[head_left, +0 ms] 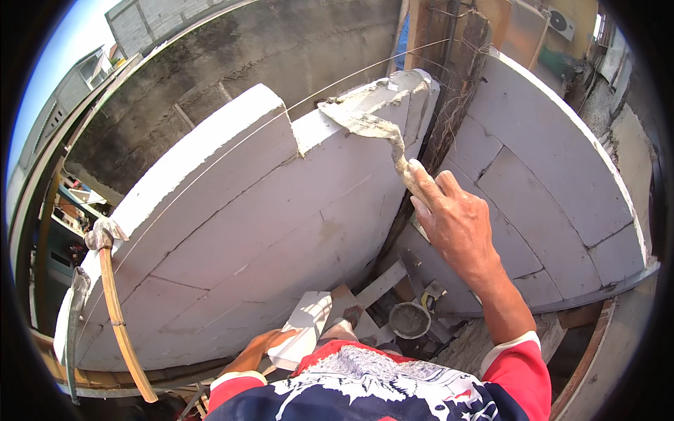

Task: The person cuts a white block with a hand saw, applies mortar to the wall with a trowel, and places the block into position. They then tap the block with a hammer to secure it and use a level to check alignment.

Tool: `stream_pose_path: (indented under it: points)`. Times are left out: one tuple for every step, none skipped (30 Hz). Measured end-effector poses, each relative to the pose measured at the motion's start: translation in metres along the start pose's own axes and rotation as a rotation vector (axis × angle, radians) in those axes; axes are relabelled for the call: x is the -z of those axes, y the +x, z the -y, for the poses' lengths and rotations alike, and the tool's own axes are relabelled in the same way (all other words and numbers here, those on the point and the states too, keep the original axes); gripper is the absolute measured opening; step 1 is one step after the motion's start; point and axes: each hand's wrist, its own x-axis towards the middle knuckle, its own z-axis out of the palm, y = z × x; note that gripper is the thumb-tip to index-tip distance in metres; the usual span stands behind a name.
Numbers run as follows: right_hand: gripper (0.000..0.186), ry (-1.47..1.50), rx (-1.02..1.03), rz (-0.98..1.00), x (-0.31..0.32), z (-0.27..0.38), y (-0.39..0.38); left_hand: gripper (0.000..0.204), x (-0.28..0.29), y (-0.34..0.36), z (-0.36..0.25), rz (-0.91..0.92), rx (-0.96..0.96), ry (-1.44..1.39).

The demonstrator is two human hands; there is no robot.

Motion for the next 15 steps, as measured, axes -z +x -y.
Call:
stream_pose_path:
  points:
    - [0.05, -0.008, 0.054, -0.038, -0.01, 0.006, -0.013, 0.077, -0.001, 0.001, 0.0, 0.007, 0.004, 0.017]
    - [0.054, -0.043, 0.104, -0.088, -0.021, 0.009, -0.027, 0.077, 0.001, 0.002, -0.001, 0.009, 0.002, 0.035]
    - [0.055, -0.051, 0.093, -0.099, -0.019, 0.006, -0.042, 0.077, 0.003, 0.006, -0.015, 0.026, -0.007, 0.081]
    - [0.056, -0.022, 0.13, -0.119, -0.018, 0.011, -0.049, 0.078, 0.001, 0.001, -0.007, 0.009, -0.015, 0.077]
    - [0.058, -0.005, 0.143, -0.135, -0.017, 0.007, -0.058, 0.078, 0.002, 0.0, -0.009, 0.003, -0.023, 0.098]
    - [0.06, 0.022, 0.118, -0.119, -0.01, 0.001, -0.065, 0.078, 0.004, 0.0, -0.012, -0.004, -0.033, 0.124]
    - [0.061, 0.076, 0.055, -0.134, -0.005, -0.005, -0.067, 0.079, 0.003, 0.001, -0.012, -0.018, -0.048, 0.15]
    - [0.063, 0.13, -0.008, -0.15, -0.002, -0.011, -0.068, 0.079, 0.004, 0.002, -0.013, -0.028, -0.061, 0.172]
    - [0.064, 0.184, -0.079, -0.162, -0.001, -0.014, -0.07, 0.08, 0.004, -0.001, -0.012, -0.027, -0.065, 0.175]
    - [0.059, 0.321, -0.183, -0.187, -0.003, -0.016, -0.063, 0.08, 0.004, -0.002, -0.013, -0.006, -0.053, 0.147]
    - [0.058, 0.351, -0.236, -0.223, -0.012, -0.018, -0.056, 0.081, 0.005, -0.004, -0.013, 0.014, -0.037, 0.12]
    - [0.056, 0.379, -0.285, -0.259, -0.025, -0.02, -0.047, 0.081, 0.005, -0.006, -0.015, 0.035, -0.025, 0.09]
    - [0.054, 0.398, -0.34, -0.3, -0.035, -0.02, -0.041, 0.082, 0.003, -0.012, -0.026, 0.043, -0.03, 0.069]
    - [0.051, 0.451, -0.405, -0.276, -0.042, -0.014, -0.036, 0.083, -0.001, -0.02, -0.033, 0.051, -0.034, 0.046]
    - [0.052, 0.48, -0.414, -0.265, -0.053, -0.01, -0.036, 0.083, -0.004, -0.032, -0.044, 0.058, -0.038, 0.024]
